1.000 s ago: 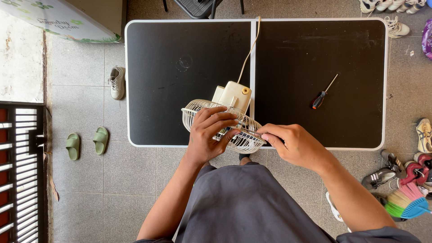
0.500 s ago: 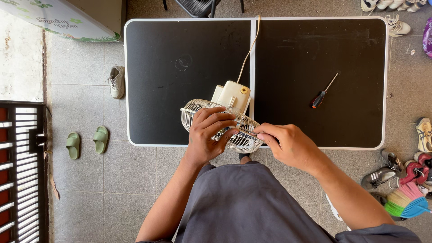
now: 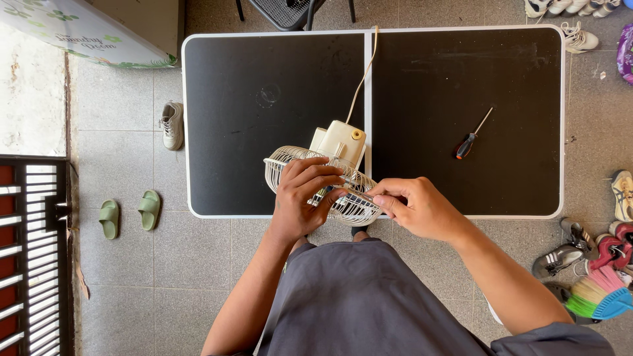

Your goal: The person disassembles a small table fan on a black tabletop. They use a screwdriver to loosen screws on the fan cage, remove the front grille, and then detach the central hub cap from the grille. The fan blades and motor housing remain attached to the base.

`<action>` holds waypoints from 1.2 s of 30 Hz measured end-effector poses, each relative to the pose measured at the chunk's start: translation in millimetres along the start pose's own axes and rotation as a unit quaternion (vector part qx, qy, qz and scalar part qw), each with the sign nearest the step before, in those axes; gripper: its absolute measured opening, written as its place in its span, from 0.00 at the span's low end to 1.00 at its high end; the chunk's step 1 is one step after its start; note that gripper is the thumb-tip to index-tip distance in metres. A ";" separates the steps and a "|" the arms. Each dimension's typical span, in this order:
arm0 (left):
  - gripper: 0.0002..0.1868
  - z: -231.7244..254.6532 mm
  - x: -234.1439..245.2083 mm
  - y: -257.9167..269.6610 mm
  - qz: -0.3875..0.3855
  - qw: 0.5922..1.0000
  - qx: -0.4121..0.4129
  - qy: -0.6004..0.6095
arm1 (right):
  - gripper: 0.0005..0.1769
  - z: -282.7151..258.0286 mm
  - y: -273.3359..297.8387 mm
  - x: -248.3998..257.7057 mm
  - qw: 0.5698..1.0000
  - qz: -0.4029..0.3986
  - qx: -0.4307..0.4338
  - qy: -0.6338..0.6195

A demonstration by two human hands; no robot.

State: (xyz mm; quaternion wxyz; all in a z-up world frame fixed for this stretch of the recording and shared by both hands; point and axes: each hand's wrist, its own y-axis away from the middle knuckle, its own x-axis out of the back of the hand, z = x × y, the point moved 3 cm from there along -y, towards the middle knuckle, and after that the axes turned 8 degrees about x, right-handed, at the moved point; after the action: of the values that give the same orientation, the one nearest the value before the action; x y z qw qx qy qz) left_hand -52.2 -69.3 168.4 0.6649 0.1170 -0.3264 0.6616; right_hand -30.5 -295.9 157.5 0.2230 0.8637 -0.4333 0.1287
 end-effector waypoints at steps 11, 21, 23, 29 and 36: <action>0.10 -3.0 0.1 -0.6 -0.016 1.000 0.021 0.013 | 0.08 -16.8 -2.0 3.5 0.989 0.035 0.124 0.073; 0.20 0.4 11.2 -2.1 -0.033 0.996 0.042 0.069 | 0.11 -50.1 -8.2 44.7 0.869 0.003 0.265 0.417; 0.21 1.4 11.8 -3.1 -0.024 0.997 0.034 0.061 | 0.15 -61.1 -13.0 52.9 0.847 -0.018 0.302 0.438; 0.16 4.6 5.2 -3.1 -0.005 1.000 0.008 0.011 | 0.03 -97.1 -34.6 54.7 0.775 -0.086 0.378 0.499; 0.17 -0.8 2.6 1.0 0.009 0.999 0.022 0.037 | 0.05 -128.4 -57.9 48.9 0.645 -0.100 0.490 0.577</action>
State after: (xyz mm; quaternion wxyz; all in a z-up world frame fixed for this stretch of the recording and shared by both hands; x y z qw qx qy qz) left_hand -53.2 -66.6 169.0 0.6675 0.1041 -0.2886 0.6785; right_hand 41.3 -235.6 273.3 -0.0168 0.6358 -0.0013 0.7716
